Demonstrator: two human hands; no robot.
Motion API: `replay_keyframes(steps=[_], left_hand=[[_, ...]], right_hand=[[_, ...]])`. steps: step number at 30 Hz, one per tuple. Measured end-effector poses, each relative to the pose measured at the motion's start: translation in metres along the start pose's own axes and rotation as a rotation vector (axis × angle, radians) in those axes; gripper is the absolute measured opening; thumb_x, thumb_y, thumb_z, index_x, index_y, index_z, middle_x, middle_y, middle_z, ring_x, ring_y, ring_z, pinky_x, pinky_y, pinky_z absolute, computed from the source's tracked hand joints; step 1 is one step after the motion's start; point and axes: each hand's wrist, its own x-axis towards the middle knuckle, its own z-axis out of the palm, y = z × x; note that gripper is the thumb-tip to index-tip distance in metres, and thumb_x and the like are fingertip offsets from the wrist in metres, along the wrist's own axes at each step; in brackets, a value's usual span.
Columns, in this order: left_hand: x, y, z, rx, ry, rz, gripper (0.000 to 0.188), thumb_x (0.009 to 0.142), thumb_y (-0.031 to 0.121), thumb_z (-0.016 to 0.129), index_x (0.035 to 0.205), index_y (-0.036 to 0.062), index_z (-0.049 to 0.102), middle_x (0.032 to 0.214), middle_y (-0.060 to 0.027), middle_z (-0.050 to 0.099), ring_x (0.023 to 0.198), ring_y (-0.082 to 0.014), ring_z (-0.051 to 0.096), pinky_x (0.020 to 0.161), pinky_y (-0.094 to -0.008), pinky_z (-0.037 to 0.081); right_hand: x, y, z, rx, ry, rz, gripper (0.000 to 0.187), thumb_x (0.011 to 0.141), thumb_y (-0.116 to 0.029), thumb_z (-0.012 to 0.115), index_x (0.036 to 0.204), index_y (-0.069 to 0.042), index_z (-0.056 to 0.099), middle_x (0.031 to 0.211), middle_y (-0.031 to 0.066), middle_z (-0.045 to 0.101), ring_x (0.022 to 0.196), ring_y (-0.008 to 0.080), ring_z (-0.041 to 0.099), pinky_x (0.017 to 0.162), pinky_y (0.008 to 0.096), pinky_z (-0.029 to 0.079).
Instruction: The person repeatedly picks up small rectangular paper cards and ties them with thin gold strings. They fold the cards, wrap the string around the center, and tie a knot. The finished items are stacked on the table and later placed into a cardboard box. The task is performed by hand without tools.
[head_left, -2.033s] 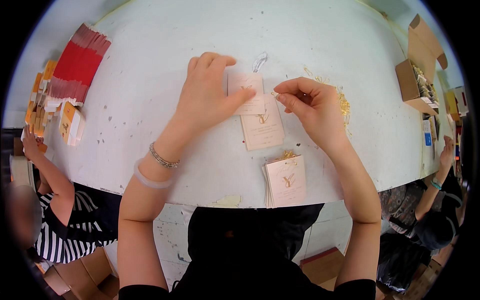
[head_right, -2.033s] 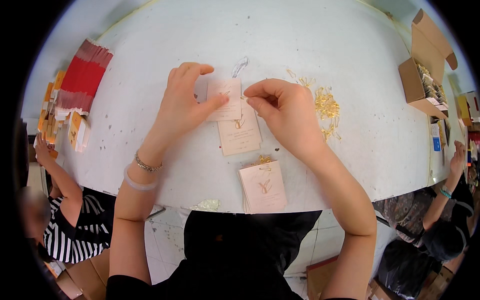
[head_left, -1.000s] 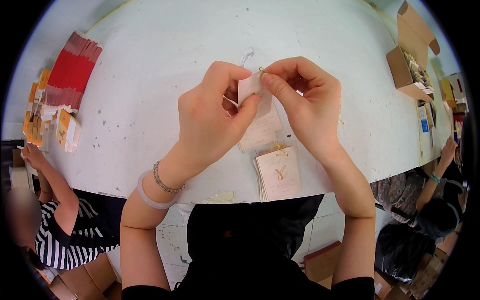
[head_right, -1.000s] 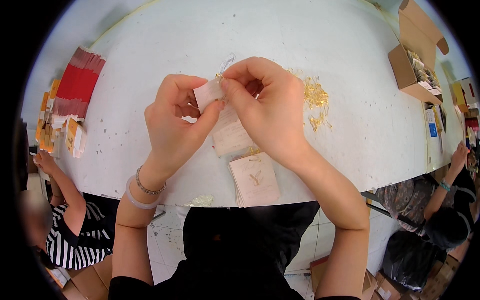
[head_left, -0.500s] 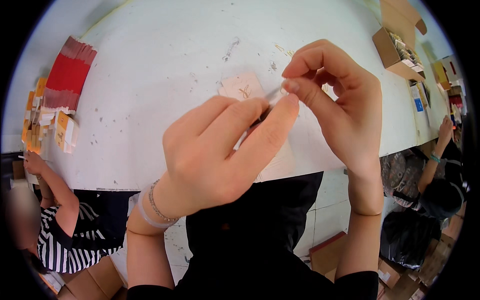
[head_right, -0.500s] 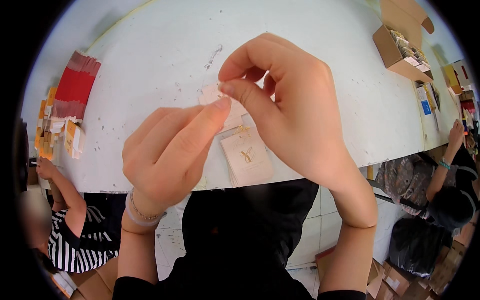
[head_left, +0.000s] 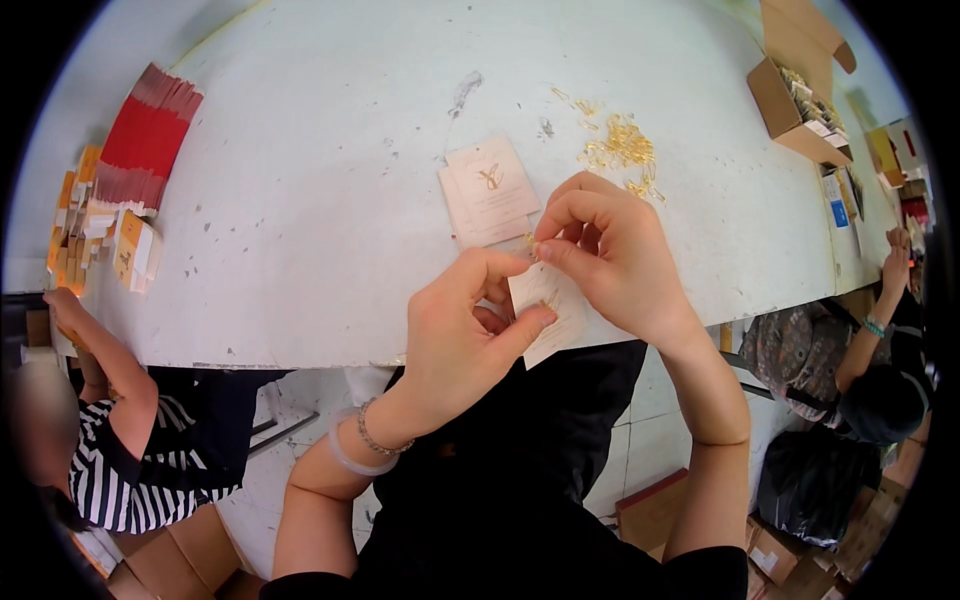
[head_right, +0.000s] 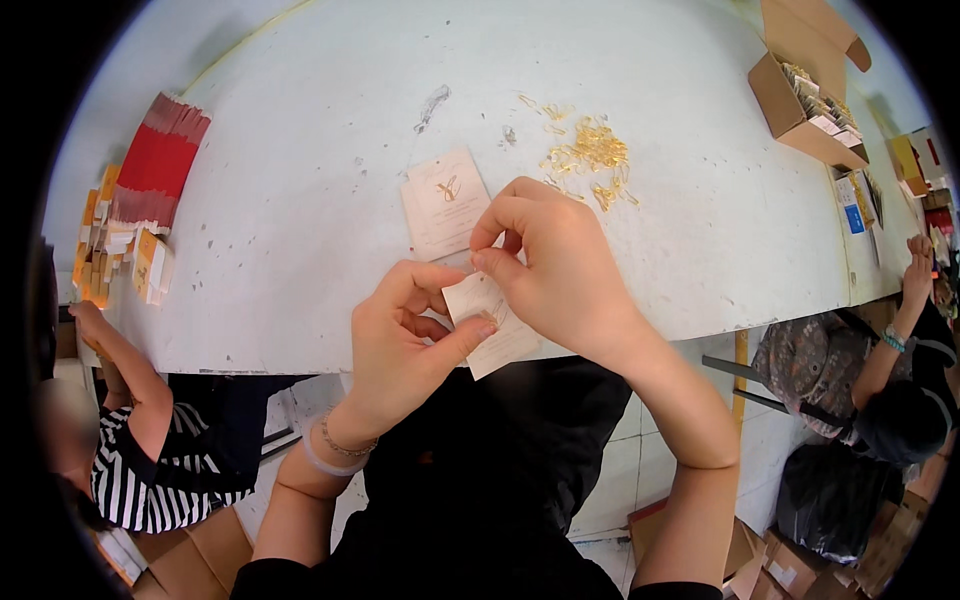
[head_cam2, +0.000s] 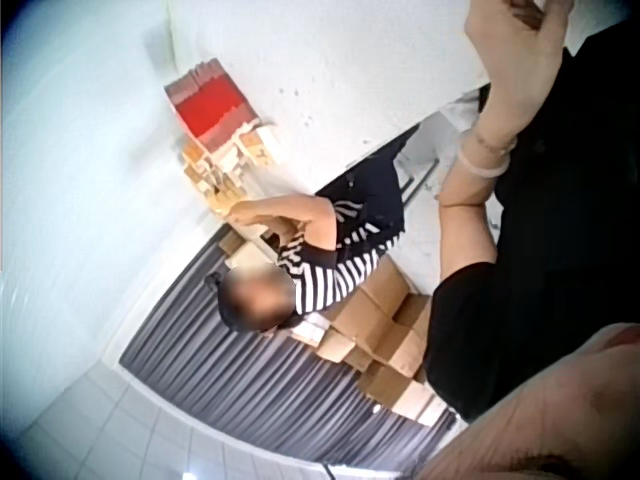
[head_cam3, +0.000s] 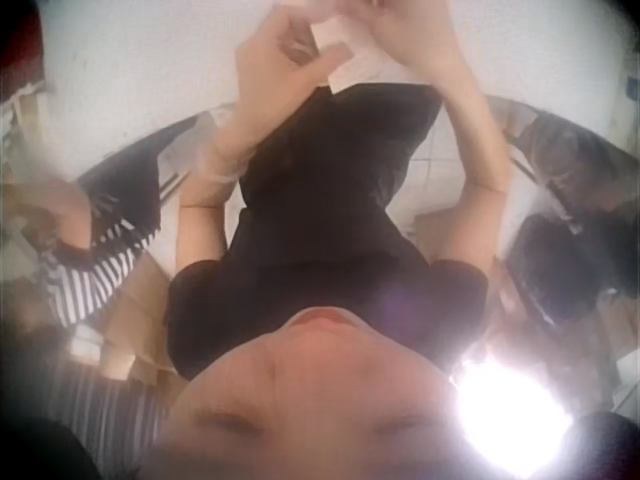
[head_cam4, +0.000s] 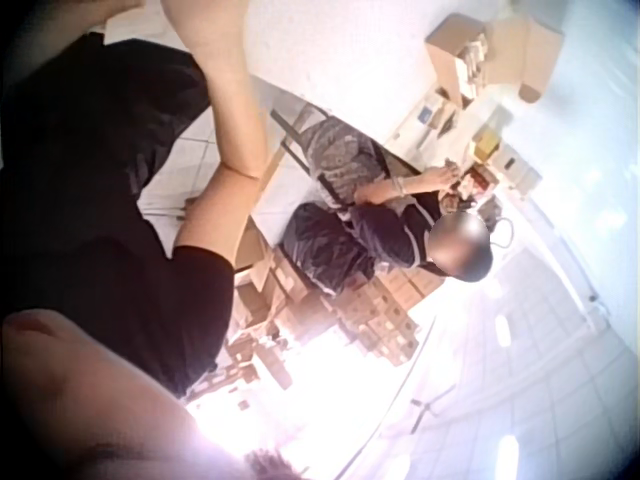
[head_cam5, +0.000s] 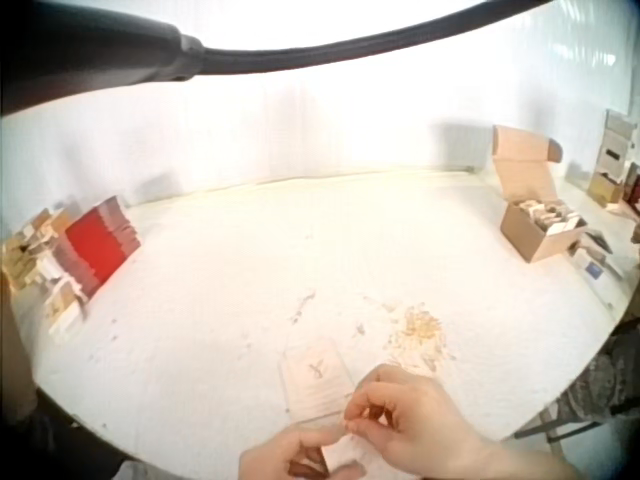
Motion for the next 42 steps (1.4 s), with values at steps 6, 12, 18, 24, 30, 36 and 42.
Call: replay_keyframes(steps=[6,12,18,24,30,36,42], left_hand=[[0.011,-0.002,-0.006,0.518,0.037,0.266,0.038,0.067,0.006,0.082,0.101,0.0033,0.063,0.088,-0.0075,0.058,0.079,-0.0187,0.056,0.067,-0.0296,0.047],[0.015,0.001,-0.005,0.586,0.051,0.258,0.041,0.065,0.009,0.083,0.1,0.0034,0.064,0.104,-0.0104,0.055,0.099,-0.0261,0.051,0.082,-0.034,0.044],[0.016,-0.004,-0.008,0.613,0.009,0.274,0.042,0.067,0.009,0.082,0.105,0.0018,0.064,0.104,-0.0104,0.056,0.097,-0.0267,0.052,0.081,-0.0344,0.045],[0.017,-0.004,-0.008,0.617,0.011,0.311,0.04,0.069,0.01,0.08,0.105,0.0021,0.064,0.104,-0.0101,0.055,0.095,-0.0276,0.052,0.078,-0.0353,0.046],[0.022,0.004,-0.017,0.613,0.068,0.336,0.035,0.074,0.01,0.077,0.105,0.0017,0.064,0.101,-0.0118,0.058,0.091,-0.0282,0.055,0.075,-0.0363,0.048],[0.043,0.031,-0.026,0.388,-0.124,0.326,0.011,0.088,0.007,0.065,0.096,-0.001,0.065,0.075,-0.0075,0.061,0.06,-0.0156,0.053,0.055,-0.0267,0.043],[0.04,0.03,-0.024,0.103,-0.106,0.19,0.012,0.094,0.008,0.058,0.089,-0.0022,0.064,0.067,-0.0072,0.057,0.055,-0.0098,0.047,0.051,-0.0258,0.04]], right_hand=[[0.005,0.005,0.008,-0.129,0.045,-0.03,0.006,0.075,0.003,0.068,0.077,0.0,0.063,0.085,0.0091,0.058,0.066,0.0223,0.058,0.059,0.0326,0.046],[0.009,0.012,0.01,-0.201,0.045,-0.03,0.007,0.076,0.002,0.069,0.077,0.0,0.063,0.089,0.0093,0.057,0.068,0.0235,0.058,0.061,0.0333,0.047],[0.026,0.025,-0.024,-0.231,0.194,-0.009,0.01,0.078,-0.003,0.071,0.086,-0.001,0.066,0.092,0.0102,0.06,0.07,0.0238,0.059,0.063,0.0328,0.048],[0.028,0.045,-0.051,-0.564,0.091,0.101,0.007,0.079,-0.004,0.066,0.085,0.0,0.063,0.095,0.0129,0.06,0.089,0.0291,0.059,0.076,0.0368,0.048],[0.023,0.049,-0.039,-0.669,0.144,-0.07,0.006,0.081,0.002,0.064,0.082,0.001,0.058,0.091,0.012,0.058,0.082,0.0232,0.058,0.071,0.0329,0.046],[0.006,-0.008,-0.014,-0.25,0.031,-0.352,0.009,0.082,-0.001,0.066,0.087,-0.001,0.059,0.074,0.0086,0.063,0.067,0.0291,0.06,0.06,0.0343,0.047],[-0.002,-0.012,-0.002,0.24,0.04,-0.161,0.005,0.088,-0.003,0.065,0.089,0.001,0.062,0.074,0.0046,0.061,0.063,0.0116,0.054,0.06,0.0248,0.045]])
